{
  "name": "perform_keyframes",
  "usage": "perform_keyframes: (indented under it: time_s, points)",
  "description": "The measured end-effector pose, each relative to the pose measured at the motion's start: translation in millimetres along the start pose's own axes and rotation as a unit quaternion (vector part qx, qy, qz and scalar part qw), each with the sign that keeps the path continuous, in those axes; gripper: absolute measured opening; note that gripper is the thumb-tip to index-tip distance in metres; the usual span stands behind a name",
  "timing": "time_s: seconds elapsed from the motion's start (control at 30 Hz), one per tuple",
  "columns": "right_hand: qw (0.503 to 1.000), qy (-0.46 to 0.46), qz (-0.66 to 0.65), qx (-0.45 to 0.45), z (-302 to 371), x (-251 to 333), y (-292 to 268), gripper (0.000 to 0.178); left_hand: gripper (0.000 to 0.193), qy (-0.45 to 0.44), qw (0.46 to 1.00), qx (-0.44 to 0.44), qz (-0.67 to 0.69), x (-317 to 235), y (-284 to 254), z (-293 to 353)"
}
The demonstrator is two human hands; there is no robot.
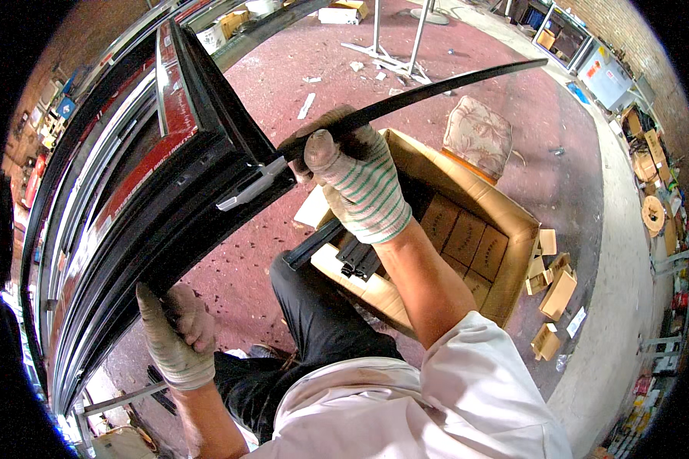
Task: The person sits on the floor and assembles a window frame by inserting small plastic clips into the frame's groove. They repeatedly pick up clips, align them, and press them into place along the frame's edge.
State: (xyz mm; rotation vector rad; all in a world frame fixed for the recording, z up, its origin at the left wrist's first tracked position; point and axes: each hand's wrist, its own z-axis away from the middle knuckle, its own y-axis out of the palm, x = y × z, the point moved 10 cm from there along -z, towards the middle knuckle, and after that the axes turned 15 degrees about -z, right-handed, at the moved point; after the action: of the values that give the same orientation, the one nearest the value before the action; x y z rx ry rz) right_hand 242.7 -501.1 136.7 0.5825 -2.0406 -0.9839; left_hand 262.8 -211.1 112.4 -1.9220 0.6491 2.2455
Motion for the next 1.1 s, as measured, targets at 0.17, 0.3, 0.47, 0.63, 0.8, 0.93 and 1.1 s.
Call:
perform_keyframes:
  time_s: [0.17, 0.3, 0.47, 0.63, 0.8, 0.93, 1.1]
  points:
    - [0.997, 0.026, 0.044, 0.064, -3.7, 4.5, 6.2, 0.024, 0.041, 0.021, 0.999, -0.006, -0.036, -4.4, -2.0, -1.0]
    - [0.997, 0.051, -0.035, 0.034, -5.4, -12.0, -7.1, 0.025, 0.038, 0.027, 0.997, -0.029, -0.06, -6.4, -4.9, -0.6]
    - [0.997, 0.043, 0.053, 0.045, -3.3, 0.2, 2.9, 0.027, 0.036, 0.032, 0.998, -0.026, -0.048, -4.8, -8.6, 0.3]
    - [0.99, -0.017, 0.136, 0.037, -4.2, 13.0, 10.2, 0.025, 0.033, 0.016, 0.999, -0.028, -0.037, -5.3, -5.8, 0.8]
    - [0.998, 0.05, 0.039, 0.018, -7.7, -4.4, 3.8, 0.023, 0.038, 0.017, 0.999, -0.049, -0.011, -6.8, -6.7, -0.6]
    - [0.999, 0.036, 0.023, -0.014, 3.2, -2.1, -0.6, 0.022, 0.036, 0.019, 0.999, -0.028, 0.015, -4.7, -4.8, -1.8]
    - [0.997, 0.048, -0.043, -0.053, 4.3, -9.3, -4.3, 0.021, 0.033, 0.032, 0.999, -0.012, -0.002, -7.0, -1.9, -3.0]
